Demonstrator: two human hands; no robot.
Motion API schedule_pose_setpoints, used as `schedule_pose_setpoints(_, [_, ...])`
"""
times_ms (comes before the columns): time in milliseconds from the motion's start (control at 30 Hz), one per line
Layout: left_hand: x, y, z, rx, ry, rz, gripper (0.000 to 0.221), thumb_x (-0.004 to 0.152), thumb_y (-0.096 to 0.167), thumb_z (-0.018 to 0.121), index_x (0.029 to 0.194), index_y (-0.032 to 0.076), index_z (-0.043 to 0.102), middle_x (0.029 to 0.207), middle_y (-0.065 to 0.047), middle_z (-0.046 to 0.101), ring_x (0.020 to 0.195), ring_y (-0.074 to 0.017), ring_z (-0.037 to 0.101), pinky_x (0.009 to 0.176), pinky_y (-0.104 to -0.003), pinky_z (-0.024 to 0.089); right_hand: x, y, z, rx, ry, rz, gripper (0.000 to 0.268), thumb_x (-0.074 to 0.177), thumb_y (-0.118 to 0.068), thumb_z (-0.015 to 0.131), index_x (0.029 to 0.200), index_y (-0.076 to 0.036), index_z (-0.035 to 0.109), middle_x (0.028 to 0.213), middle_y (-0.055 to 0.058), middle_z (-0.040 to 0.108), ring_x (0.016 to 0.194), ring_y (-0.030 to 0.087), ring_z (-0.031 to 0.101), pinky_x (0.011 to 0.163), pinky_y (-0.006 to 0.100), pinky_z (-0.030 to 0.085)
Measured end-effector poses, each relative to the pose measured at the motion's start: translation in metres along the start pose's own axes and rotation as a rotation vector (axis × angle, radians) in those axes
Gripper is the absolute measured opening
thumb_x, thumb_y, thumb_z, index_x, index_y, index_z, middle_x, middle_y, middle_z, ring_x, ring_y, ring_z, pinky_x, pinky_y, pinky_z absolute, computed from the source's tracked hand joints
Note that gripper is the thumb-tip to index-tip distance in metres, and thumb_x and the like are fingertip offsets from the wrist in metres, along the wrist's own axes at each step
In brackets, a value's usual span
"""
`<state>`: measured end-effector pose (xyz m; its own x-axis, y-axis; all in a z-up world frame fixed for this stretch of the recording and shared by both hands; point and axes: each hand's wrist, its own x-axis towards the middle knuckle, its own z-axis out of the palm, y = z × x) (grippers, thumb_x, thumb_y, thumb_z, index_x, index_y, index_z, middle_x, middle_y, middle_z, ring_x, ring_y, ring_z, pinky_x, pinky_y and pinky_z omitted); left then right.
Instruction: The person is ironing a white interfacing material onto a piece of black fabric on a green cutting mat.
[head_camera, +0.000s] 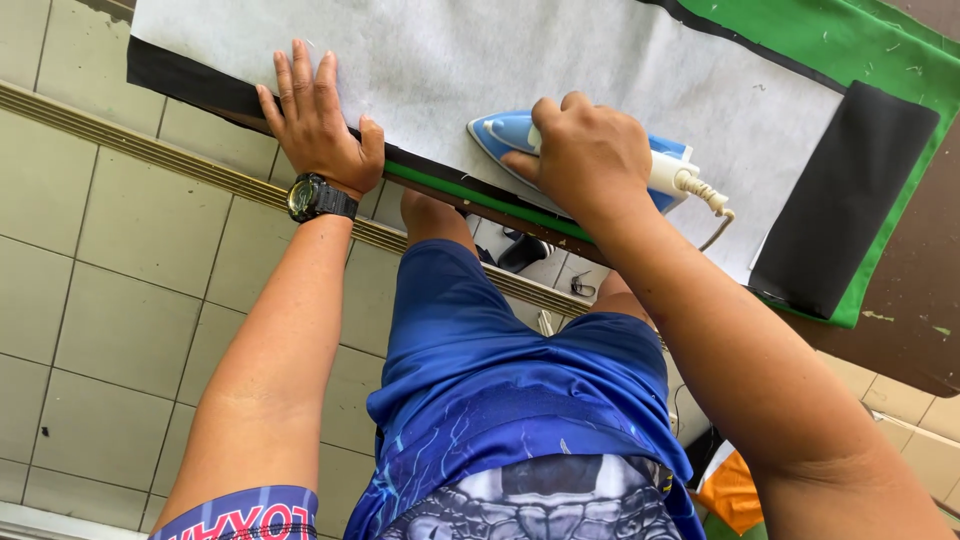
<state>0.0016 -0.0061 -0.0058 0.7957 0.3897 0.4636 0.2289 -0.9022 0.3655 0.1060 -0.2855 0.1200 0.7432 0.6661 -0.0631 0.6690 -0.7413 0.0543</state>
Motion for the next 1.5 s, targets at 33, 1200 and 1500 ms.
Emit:
schedule_pose_setpoints(33, [0.0,0.0,0.0,-0.002,0.011,0.002,0.072,0.079,0.037,0.058,0.143,0.004,0.061,0.157,-0.02,0.044,0.148,-0.0434,0.035,0.118,-0.07,0.022,-0.002,-0.001,0.001,-0.011,0.017,-0.023,0.061,0.089,-0.073,0.075,0.094,-0.013,0.066,0.079,0.009,0.064,0.055,0.038,0.064,0.039,0.048,0.046])
schedule_pose_setpoints(1200, [-0.011,0.098,0.016,0.064,-0.187,0.061,0.071,0.088,0.035,0.07,0.152,0.011,0.051,0.168,-0.018,0.016,0.157,-0.0391,0.009,0.127,-0.07,0.016,-0.039,0.061,0.004,0.024,-0.072,0.082,0.062,0.093,-0.074,0.07,0.1,-0.012,0.067,0.084,0.011,0.067,0.065,0.037,0.067,0.046,0.049,0.051])
schedule_pose_setpoints(1500, [-0.043,0.217,0.036,0.122,-0.699,0.297,0.091,0.106,0.058,0.051,0.168,0.005,0.012,0.172,-0.016,-0.001,0.159,-0.0341,-0.002,0.13,-0.057,0.003,0.025,0.116,0.014,-0.082,-0.007,0.131,0.068,0.097,-0.082,0.071,0.098,-0.014,0.072,0.083,0.01,0.07,0.063,0.035,0.068,0.047,0.046,0.051])
